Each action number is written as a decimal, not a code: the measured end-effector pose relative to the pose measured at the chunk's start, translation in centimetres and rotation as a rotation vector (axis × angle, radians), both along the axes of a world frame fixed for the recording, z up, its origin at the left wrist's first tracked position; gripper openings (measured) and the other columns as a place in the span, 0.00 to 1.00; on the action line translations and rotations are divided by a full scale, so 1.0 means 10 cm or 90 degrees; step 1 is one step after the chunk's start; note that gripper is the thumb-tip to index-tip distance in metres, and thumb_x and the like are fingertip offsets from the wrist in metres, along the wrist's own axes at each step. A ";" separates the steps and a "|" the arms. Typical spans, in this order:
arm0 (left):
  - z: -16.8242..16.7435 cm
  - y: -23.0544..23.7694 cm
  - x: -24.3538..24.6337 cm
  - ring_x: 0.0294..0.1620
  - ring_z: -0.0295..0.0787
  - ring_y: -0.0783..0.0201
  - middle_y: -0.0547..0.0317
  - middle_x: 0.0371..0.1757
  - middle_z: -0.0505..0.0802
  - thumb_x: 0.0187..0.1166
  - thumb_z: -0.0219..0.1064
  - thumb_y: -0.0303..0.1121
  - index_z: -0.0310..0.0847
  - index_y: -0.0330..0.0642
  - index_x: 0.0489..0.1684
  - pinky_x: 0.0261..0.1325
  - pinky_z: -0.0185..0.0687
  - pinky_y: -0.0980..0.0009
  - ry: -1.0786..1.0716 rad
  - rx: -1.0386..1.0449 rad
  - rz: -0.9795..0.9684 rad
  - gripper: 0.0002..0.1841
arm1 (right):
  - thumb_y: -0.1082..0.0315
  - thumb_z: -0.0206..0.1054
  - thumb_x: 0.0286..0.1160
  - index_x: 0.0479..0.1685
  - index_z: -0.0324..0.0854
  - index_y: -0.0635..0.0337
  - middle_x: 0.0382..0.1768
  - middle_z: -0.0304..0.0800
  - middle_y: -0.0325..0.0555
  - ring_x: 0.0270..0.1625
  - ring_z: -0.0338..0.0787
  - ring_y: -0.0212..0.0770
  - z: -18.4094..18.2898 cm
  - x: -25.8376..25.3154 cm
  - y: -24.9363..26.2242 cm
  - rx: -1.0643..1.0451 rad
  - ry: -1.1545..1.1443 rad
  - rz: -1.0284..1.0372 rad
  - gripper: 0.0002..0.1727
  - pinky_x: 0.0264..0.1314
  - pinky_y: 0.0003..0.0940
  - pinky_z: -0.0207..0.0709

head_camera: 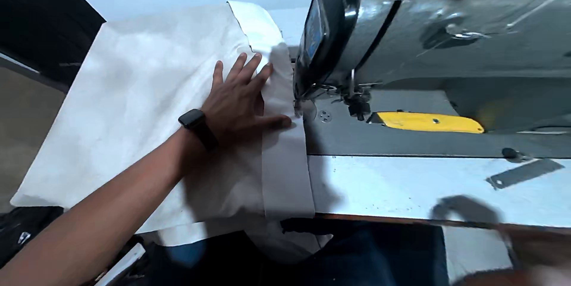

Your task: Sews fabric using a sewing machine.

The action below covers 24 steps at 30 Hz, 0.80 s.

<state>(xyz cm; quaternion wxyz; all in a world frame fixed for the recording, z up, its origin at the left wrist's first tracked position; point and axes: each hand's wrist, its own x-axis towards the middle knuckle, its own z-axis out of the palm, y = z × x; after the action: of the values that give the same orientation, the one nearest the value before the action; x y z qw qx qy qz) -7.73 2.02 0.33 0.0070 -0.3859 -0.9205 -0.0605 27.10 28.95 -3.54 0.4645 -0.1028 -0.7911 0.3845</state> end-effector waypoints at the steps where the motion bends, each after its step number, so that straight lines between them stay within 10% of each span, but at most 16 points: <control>1: 0.01 -0.02 0.01 0.98 0.41 0.48 0.60 0.96 0.58 0.52 0.49 0.92 0.57 0.65 0.94 0.88 0.36 0.23 -0.002 0.013 0.000 0.63 | 0.66 0.56 0.88 0.54 0.84 0.47 0.48 0.92 0.33 0.50 0.93 0.35 0.00 -0.02 -0.40 -0.067 -0.049 0.072 0.10 0.55 0.37 0.90; 6: 0.35 -0.36 0.77 0.88 0.67 0.62 0.64 0.85 0.76 0.76 0.68 0.62 0.73 0.54 0.84 0.88 0.68 0.51 -0.072 0.263 0.008 0.37 | 0.54 0.78 0.72 0.56 0.89 0.53 0.62 0.88 0.44 0.66 0.87 0.40 -0.46 -0.17 -1.60 -0.204 -0.359 0.102 0.19 0.68 0.43 0.86; 10: 0.17 -0.81 1.81 0.48 0.94 0.57 0.57 0.52 0.94 0.86 0.64 0.48 0.88 0.44 0.57 0.52 0.95 0.55 -0.315 0.568 0.030 0.18 | 0.54 0.79 0.71 0.58 0.83 0.53 0.50 0.92 0.34 0.53 0.92 0.34 -0.51 -0.17 -1.69 -0.339 -0.330 0.130 0.21 0.55 0.38 0.92; 12: 0.02 -0.91 2.20 0.43 0.95 0.51 0.48 0.49 0.95 0.87 0.64 0.46 0.87 0.37 0.55 0.48 0.96 0.54 -0.447 0.662 0.079 0.19 | 0.64 0.77 0.74 0.60 0.79 0.61 0.40 0.94 0.39 0.39 0.95 0.38 -0.26 -0.09 -1.79 -0.525 -0.342 0.218 0.20 0.41 0.38 0.94; 16: -0.06 -1.05 2.59 0.56 0.93 0.57 0.49 0.58 0.94 0.88 0.60 0.52 0.81 0.35 0.70 0.61 0.92 0.58 -0.633 0.678 0.198 0.28 | 0.71 0.69 0.81 0.58 0.83 0.68 0.41 0.97 0.45 0.42 0.97 0.39 0.29 0.18 -2.13 -0.704 -0.335 0.347 0.12 0.50 0.41 0.94; 24: 0.10 -1.03 2.48 0.30 0.93 0.58 0.46 0.33 0.95 0.74 0.77 0.32 0.90 0.33 0.43 0.35 0.93 0.63 -0.643 0.656 0.296 0.10 | 0.64 0.68 0.84 0.52 0.89 0.61 0.40 0.96 0.40 0.43 0.95 0.34 0.13 0.17 -2.15 -0.601 -0.359 0.374 0.11 0.49 0.36 0.92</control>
<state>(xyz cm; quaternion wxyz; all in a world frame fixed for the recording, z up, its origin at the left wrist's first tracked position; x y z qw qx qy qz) 17.05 -8.32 1.33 -0.2233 -0.0554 -0.7246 -0.6496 28.81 7.49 -2.24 0.0172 -0.1727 -0.6230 0.7628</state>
